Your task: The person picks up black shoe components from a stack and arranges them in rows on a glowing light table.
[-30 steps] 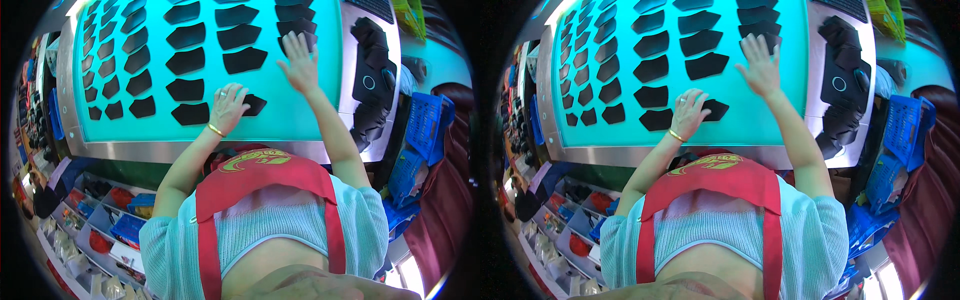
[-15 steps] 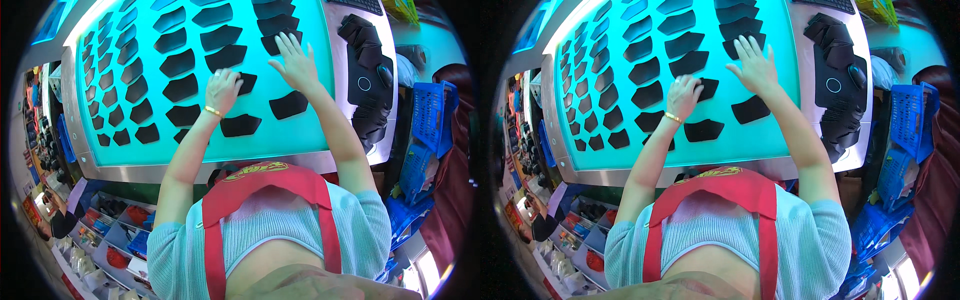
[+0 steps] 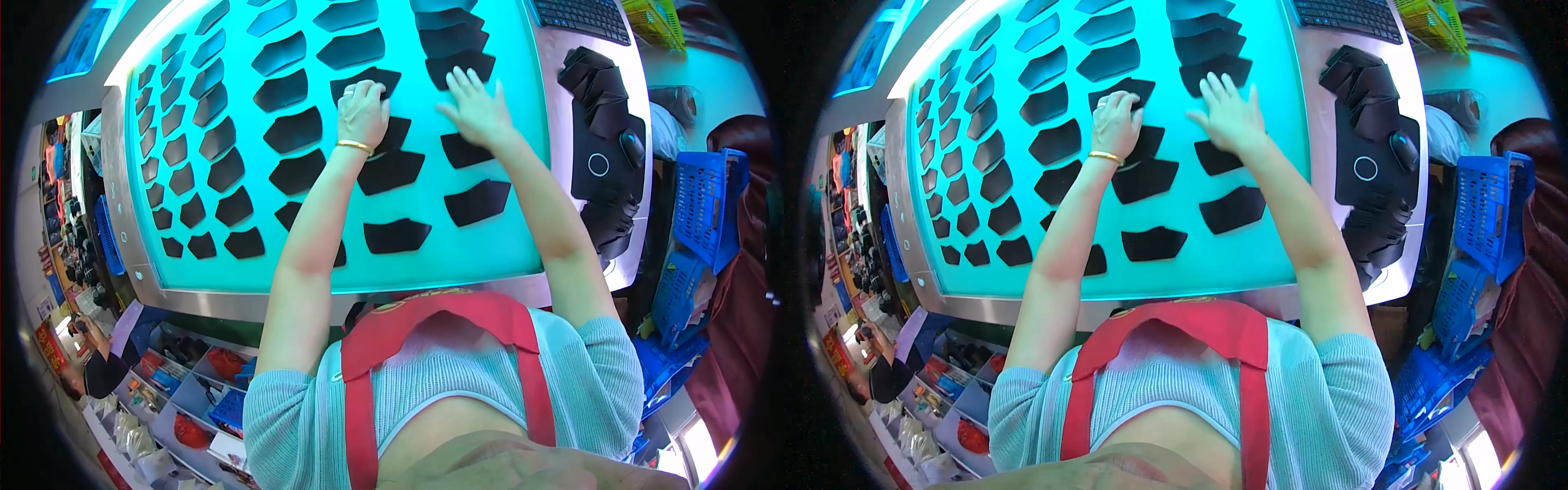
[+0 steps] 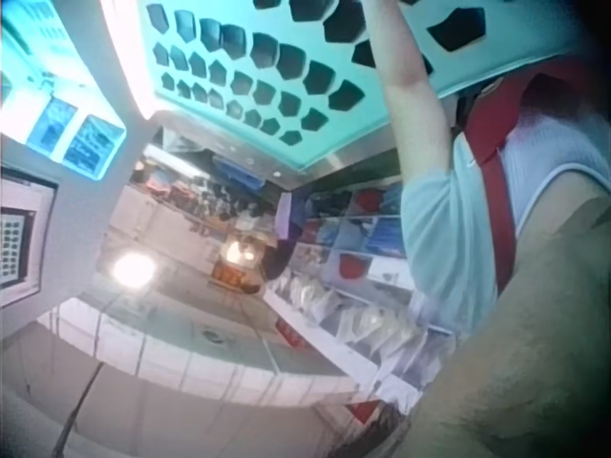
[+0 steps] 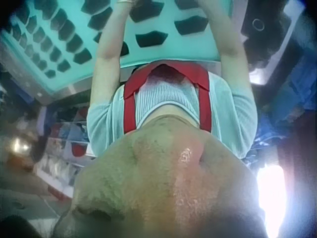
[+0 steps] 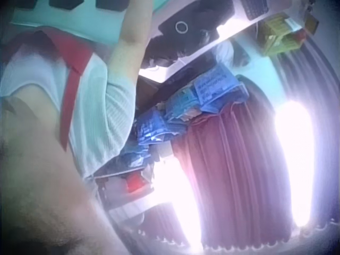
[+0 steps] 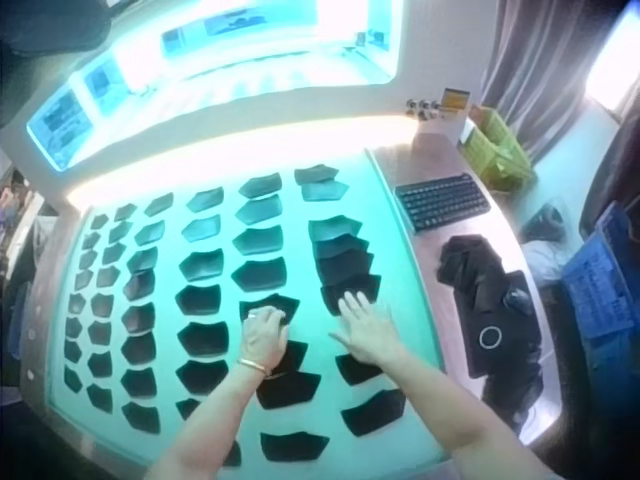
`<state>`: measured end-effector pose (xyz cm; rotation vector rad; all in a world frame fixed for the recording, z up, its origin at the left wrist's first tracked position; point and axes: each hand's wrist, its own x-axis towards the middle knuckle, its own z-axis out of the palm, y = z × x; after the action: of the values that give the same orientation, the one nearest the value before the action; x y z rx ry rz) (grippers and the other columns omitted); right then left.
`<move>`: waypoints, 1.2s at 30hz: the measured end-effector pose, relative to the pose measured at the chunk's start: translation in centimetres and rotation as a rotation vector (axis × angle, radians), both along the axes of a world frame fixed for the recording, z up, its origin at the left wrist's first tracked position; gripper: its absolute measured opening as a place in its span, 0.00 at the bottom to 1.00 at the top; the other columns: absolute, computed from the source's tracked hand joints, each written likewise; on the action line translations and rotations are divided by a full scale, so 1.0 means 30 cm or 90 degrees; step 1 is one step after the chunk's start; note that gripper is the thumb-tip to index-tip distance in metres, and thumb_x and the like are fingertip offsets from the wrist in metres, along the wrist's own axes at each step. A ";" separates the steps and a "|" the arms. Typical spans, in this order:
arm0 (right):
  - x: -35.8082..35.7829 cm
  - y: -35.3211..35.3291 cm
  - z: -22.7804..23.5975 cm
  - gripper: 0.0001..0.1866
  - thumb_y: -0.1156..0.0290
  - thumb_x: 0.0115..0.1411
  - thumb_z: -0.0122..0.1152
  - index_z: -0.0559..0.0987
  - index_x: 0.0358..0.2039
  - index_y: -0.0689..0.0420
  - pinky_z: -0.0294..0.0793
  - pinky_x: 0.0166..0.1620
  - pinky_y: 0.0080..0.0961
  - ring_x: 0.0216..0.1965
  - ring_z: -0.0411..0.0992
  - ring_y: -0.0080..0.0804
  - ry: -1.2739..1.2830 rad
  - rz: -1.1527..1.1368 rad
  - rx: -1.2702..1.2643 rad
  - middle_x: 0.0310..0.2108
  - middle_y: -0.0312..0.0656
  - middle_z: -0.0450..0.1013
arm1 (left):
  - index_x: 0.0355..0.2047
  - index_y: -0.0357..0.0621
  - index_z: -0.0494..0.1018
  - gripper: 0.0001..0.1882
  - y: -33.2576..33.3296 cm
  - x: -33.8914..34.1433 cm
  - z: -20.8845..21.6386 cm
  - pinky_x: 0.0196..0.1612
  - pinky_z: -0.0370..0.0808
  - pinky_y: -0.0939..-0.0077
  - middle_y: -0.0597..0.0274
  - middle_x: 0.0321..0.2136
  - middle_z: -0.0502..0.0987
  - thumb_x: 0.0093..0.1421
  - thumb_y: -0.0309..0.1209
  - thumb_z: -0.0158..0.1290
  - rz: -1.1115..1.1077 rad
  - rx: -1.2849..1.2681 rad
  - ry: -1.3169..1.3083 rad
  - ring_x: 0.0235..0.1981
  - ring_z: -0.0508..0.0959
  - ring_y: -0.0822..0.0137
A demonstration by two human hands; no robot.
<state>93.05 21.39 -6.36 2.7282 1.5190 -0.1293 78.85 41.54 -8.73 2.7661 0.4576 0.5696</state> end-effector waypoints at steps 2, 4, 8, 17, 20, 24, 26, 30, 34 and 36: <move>-0.049 -0.039 -0.012 0.44 0.35 0.67 0.43 0.55 0.74 0.52 0.46 0.71 0.61 0.76 0.45 0.39 0.033 -0.016 -0.089 0.76 0.39 0.47 | 0.40 0.47 0.76 0.11 -0.015 -0.023 0.002 0.45 0.74 0.57 0.58 0.43 0.76 0.57 0.31 0.61 -0.018 -0.012 0.025 0.46 0.76 0.50; -0.110 -0.091 0.052 0.46 0.34 0.66 0.43 0.54 0.74 0.53 0.45 0.71 0.60 0.76 0.46 0.39 0.074 -0.039 -0.156 0.76 0.41 0.47 | 0.39 0.47 0.76 0.09 -0.034 -0.051 0.007 0.44 0.73 0.58 0.59 0.42 0.76 0.58 0.32 0.61 -0.049 -0.041 0.057 0.45 0.76 0.52; 0.023 0.051 0.088 0.41 0.37 0.68 0.43 0.61 0.71 0.55 0.47 0.70 0.60 0.74 0.51 0.41 -0.019 -0.049 0.076 0.73 0.42 0.55 | 0.37 0.47 0.77 0.07 -0.025 0.036 0.052 0.43 0.74 0.60 0.60 0.37 0.77 0.59 0.31 0.60 -0.067 -0.026 0.000 0.41 0.78 0.54; 0.203 0.172 0.089 0.38 0.40 0.70 0.41 0.63 0.69 0.56 0.48 0.71 0.59 0.73 0.54 0.43 0.066 -0.050 -0.063 0.71 0.45 0.58 | 0.38 0.47 0.78 0.07 -0.040 0.242 0.039 0.44 0.75 0.61 0.58 0.37 0.79 0.58 0.27 0.58 -0.100 -0.062 -0.036 0.40 0.79 0.52; 0.459 0.318 0.075 0.29 0.48 0.74 0.34 0.66 0.68 0.46 0.49 0.70 0.61 0.72 0.56 0.42 -0.038 -0.002 0.074 0.72 0.37 0.59 | 0.39 0.44 0.77 0.10 -0.097 0.336 0.034 0.45 0.74 0.61 0.59 0.39 0.77 0.55 0.26 0.58 -0.161 -0.060 -0.116 0.43 0.77 0.54; 0.591 0.460 0.022 0.25 0.52 0.76 0.29 0.65 0.68 0.36 0.46 0.70 0.68 0.73 0.55 0.40 -0.009 0.072 -0.124 0.73 0.34 0.57 | 0.41 0.46 0.76 0.11 -0.140 0.368 -0.015 0.47 0.72 0.59 0.61 0.44 0.73 0.56 0.28 0.59 -0.144 -0.088 -0.032 0.48 0.74 0.53; 0.638 0.483 -0.001 0.24 0.53 0.76 0.28 0.65 0.68 0.33 0.45 0.69 0.70 0.73 0.55 0.39 -0.028 0.090 -0.118 0.73 0.33 0.57 | 0.41 0.46 0.76 0.11 -0.133 0.366 -0.007 0.47 0.71 0.59 0.60 0.44 0.73 0.57 0.29 0.60 -0.142 -0.097 -0.008 0.48 0.74 0.53; 0.784 0.588 0.036 0.27 0.48 0.76 0.27 0.64 0.69 0.34 0.49 0.71 0.63 0.73 0.55 0.39 0.066 0.011 -0.033 0.72 0.30 0.58 | 0.41 0.45 0.76 0.12 -0.157 0.324 0.051 0.49 0.71 0.59 0.60 0.45 0.73 0.56 0.29 0.61 -0.140 -0.134 0.002 0.49 0.74 0.53; 0.868 0.654 -0.099 0.29 0.44 0.75 0.27 0.64 0.70 0.34 0.47 0.72 0.59 0.74 0.51 0.34 -0.058 0.051 0.043 0.73 0.30 0.57 | 0.45 0.45 0.76 0.17 -0.182 0.170 0.142 0.54 0.71 0.59 0.58 0.48 0.74 0.54 0.27 0.63 -0.179 -0.200 -0.055 0.52 0.74 0.53; 0.835 0.642 -0.080 0.28 0.45 0.75 0.26 0.63 0.70 0.35 0.46 0.72 0.58 0.75 0.50 0.33 -0.077 0.105 -0.049 0.73 0.30 0.56 | 0.45 0.45 0.77 0.18 -0.191 0.038 0.156 0.55 0.71 0.58 0.57 0.47 0.76 0.53 0.26 0.64 -0.183 -0.225 -0.033 0.53 0.74 0.52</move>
<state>118.10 40.64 -8.76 2.4904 1.6583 -0.0190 80.00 35.82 -4.06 2.4123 0.1278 0.4410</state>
